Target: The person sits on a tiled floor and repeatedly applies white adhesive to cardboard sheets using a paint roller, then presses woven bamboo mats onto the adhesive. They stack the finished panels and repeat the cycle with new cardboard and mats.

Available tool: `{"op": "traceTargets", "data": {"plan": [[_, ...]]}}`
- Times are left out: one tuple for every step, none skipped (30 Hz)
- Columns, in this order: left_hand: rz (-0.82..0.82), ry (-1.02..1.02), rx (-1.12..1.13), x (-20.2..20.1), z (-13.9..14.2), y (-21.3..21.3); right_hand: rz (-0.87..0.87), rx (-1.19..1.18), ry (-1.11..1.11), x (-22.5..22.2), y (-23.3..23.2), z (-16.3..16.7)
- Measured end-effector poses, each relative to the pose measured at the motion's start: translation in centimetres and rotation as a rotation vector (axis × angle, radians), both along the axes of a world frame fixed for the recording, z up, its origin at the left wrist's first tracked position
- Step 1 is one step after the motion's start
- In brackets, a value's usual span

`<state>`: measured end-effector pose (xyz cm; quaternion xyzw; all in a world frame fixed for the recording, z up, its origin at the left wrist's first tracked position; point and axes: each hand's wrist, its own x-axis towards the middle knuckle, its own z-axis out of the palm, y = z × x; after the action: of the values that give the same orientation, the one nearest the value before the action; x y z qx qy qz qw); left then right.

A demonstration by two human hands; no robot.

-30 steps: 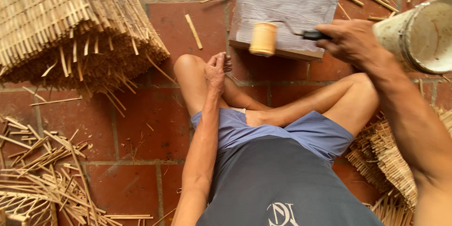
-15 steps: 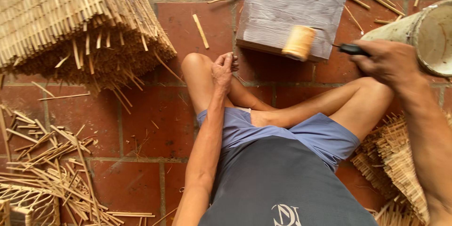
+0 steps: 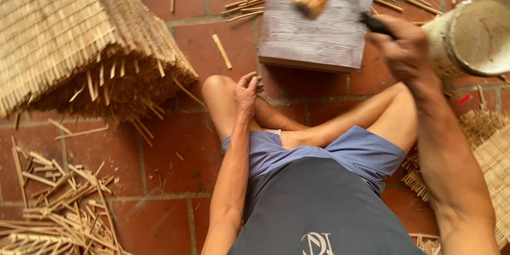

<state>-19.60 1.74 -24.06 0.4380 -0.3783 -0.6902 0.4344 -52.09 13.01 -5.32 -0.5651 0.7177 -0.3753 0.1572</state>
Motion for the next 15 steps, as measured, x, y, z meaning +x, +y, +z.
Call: {"op": "traceTargets", "data": {"plan": [[-0.007,-0.025,-0.016,-0.1,0.0,0.1,0.013,-0.123,0.068,-1.8,2.8,0.5],[-0.013,-0.036,-0.027,-0.1,0.0,0.2,-0.085,-0.165,0.032,-3.3,5.7,0.8],[-0.023,-0.047,-0.033,-0.2,0.0,0.3,-0.186,-0.203,-0.002,-4.6,8.6,0.8],[-0.034,-0.057,-0.04,-0.2,-0.1,0.4,-0.318,-0.169,-0.128,-5.7,11.7,0.6],[-0.048,-0.082,-0.045,-0.2,-0.1,0.6,-0.449,-0.141,-0.254,-6.7,14.5,0.4],[-0.07,-0.103,-0.05,-0.3,-0.2,0.8,-0.497,-0.156,-0.193,-7.4,16.9,-0.2],[-0.063,-0.107,-0.048,-0.3,-0.2,1.0,-0.552,-0.167,-0.131,-8.0,19.2,-0.9],[-0.068,-0.107,-0.049,-0.5,-0.3,1.3,-0.617,-0.179,-0.065,-8.2,21.4,-1.7],[-0.062,-0.101,-0.058,-0.5,-0.4,1.7,-0.623,-0.204,0.118,-8.4,23.0,-2.7],[-0.047,-0.095,-0.067,-0.5,-0.4,2.0,-0.617,-0.22,0.3,-8.5,24.2,-3.8],[-0.029,-0.091,-0.083,-0.6,-0.4,2.3,-0.717,-0.186,0.198,-8.5,25.0,-5.0],[-0.004,-0.091,-0.097,-0.6,-0.5,2.6,-0.807,-0.155,0.087,-8.4,25.3,-6.2],[-0.012,-0.126,-0.104,-0.6,-0.5,2.9,-0.846,-0.104,0.155,-8.3,25.5,-7.4],[-0.018,-0.16,-0.115,-0.5,-0.5,3.1,-0.884,-0.054,0.221,-8.1,25.4,-8.5],[-0.026,-0.128,-0.107,-0.5,-0.5,3.3,-0.888,-0.054,0.334,-7.9,25.3,-9.4]]}}
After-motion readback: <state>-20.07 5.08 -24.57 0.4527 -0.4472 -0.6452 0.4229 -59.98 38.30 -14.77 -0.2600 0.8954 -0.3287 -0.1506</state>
